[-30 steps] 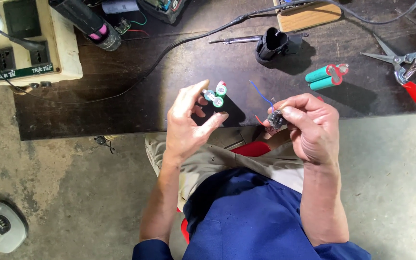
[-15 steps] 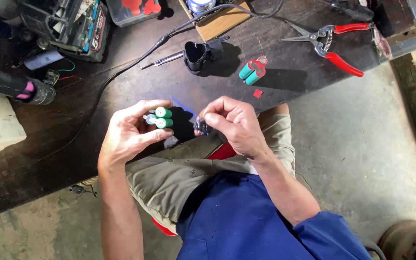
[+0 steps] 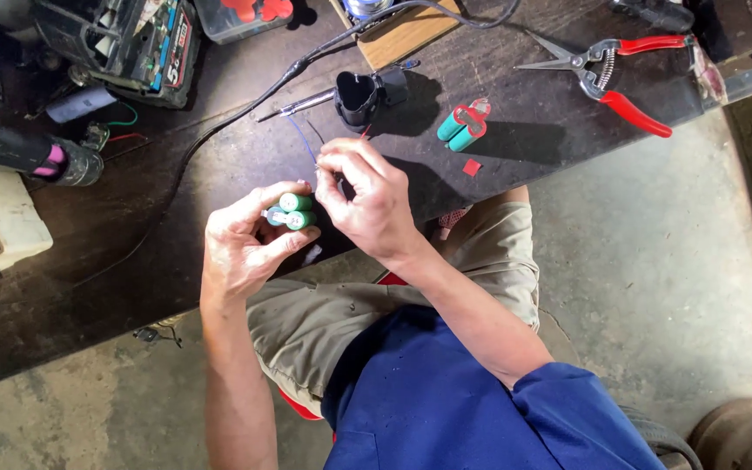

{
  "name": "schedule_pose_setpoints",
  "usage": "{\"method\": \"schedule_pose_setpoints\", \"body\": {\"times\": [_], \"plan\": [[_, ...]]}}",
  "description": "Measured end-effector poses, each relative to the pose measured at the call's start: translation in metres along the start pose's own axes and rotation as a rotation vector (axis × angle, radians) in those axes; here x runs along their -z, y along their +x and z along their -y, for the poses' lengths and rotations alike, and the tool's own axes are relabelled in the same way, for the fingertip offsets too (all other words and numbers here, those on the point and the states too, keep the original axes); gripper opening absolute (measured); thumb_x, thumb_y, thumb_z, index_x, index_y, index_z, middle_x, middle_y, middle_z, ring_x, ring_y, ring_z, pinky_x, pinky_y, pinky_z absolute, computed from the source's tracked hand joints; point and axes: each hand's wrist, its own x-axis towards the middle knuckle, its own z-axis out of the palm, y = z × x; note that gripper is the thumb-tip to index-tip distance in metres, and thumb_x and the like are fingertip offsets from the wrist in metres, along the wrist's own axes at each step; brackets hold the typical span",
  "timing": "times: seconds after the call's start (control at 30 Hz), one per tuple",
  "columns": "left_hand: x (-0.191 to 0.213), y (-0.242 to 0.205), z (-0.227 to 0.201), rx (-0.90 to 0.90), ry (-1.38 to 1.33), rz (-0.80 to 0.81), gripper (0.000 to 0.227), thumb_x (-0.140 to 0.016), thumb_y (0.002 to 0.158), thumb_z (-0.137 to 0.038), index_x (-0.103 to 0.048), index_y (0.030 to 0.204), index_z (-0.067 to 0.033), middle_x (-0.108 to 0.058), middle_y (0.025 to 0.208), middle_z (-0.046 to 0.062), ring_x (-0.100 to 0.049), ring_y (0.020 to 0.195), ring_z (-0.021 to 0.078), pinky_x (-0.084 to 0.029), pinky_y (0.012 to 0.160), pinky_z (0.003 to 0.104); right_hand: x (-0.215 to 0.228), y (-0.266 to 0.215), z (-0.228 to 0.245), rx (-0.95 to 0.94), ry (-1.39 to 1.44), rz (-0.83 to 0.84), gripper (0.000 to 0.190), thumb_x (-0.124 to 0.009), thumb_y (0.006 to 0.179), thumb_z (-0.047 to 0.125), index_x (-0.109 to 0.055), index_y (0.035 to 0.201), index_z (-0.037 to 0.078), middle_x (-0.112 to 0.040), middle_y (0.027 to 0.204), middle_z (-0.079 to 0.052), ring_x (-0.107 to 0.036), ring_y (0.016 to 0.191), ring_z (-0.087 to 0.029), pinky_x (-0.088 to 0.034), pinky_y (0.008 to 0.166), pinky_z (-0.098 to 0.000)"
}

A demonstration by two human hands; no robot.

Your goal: The person uses pliers to strip the ends of green cylindrical batteries and then connects them to a small blue circuit board with wires. They arrange the batteries and wires on a cluttered workbench.

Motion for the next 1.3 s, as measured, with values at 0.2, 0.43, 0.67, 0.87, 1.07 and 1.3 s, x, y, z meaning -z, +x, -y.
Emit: {"method": "schedule_pose_setpoints", "body": {"times": [0.2, 0.43, 0.67, 0.87, 1.07, 1.3], "plan": [[-0.001, 0.000, -0.001, -0.006, 0.002, -0.016, 0.048, -0.093, 0.077, -0.012, -0.078, 0.122, -0.0130, -0.066, 0.079, 0.005, -0.061, 0.056, 0.0071, -0.051, 0.046, 0.021, 0.007, 0.005, -0.006, -0.087, 0.101, 0.016, 0.015, -0.082, 0.084, 0.003, -0.077, 0.098, 0.001, -0.074, 0.099, -0.012, -0.076, 0.089, -0.027, -0.064, 0.072, -0.0334], [0.007, -0.002, -0.007, -0.109, 0.028, -0.016, 0.046, -0.092, 0.078, -0.021, -0.075, 0.121, -0.0137, -0.073, 0.088, 0.010, -0.063, 0.056, 0.0140, -0.052, 0.047, 0.029, 0.015, 0.005, -0.009, 0.155, -0.139, 0.118, 0.017, -0.069, 0.091, -0.008, -0.077, 0.104, 0.000, -0.074, 0.106, -0.015, -0.074, 0.097, -0.033, -0.062, 0.083, -0.0422], [0.007, -0.006, -0.001, -0.117, -0.085, -0.042, 0.047, -0.092, 0.079, -0.017, -0.074, 0.122, -0.0129, -0.069, 0.077, 0.005, -0.057, 0.050, 0.0096, -0.053, 0.047, 0.025, 0.017, 0.005, -0.007, 0.213, -0.213, 0.091, 0.015, -0.077, 0.094, -0.008, -0.081, 0.106, -0.001, -0.074, 0.107, -0.014, -0.075, 0.097, -0.031, -0.061, 0.084, -0.0408], [0.007, -0.008, 0.010, -0.103, -0.122, -0.024, 0.048, -0.092, 0.079, -0.013, -0.074, 0.124, -0.0118, -0.076, 0.100, 0.007, -0.063, 0.057, 0.0104, -0.054, 0.049, 0.023, 0.032, 0.001, 0.006, 0.088, -0.108, 0.080, 0.009, -0.081, 0.095, -0.008, -0.080, 0.099, 0.000, -0.075, 0.098, -0.013, -0.075, 0.091, -0.029, -0.061, 0.081, -0.0385], [0.009, -0.009, 0.009, -0.118, -0.090, -0.019, 0.047, -0.091, 0.081, -0.014, -0.073, 0.125, -0.0116, -0.076, 0.100, 0.008, -0.064, 0.058, 0.0120, -0.054, 0.049, 0.024, 0.038, -0.025, -0.011, 0.127, -0.213, 0.153, 0.008, -0.080, 0.094, -0.007, -0.079, 0.095, 0.001, -0.074, 0.092, -0.013, -0.071, 0.084, -0.032, -0.059, 0.078, -0.0410], [0.011, -0.010, 0.009, -0.110, -0.070, -0.003, 0.050, -0.089, 0.083, -0.016, -0.071, 0.130, -0.0122, -0.074, 0.096, 0.009, -0.062, 0.057, 0.0121, -0.054, 0.048, 0.024, 0.032, -0.014, -0.007, 0.177, -0.260, 0.140, 0.015, -0.083, 0.092, -0.004, -0.078, 0.105, 0.000, -0.073, 0.097, -0.014, -0.069, 0.088, -0.033, -0.058, 0.077, -0.0442]]}}
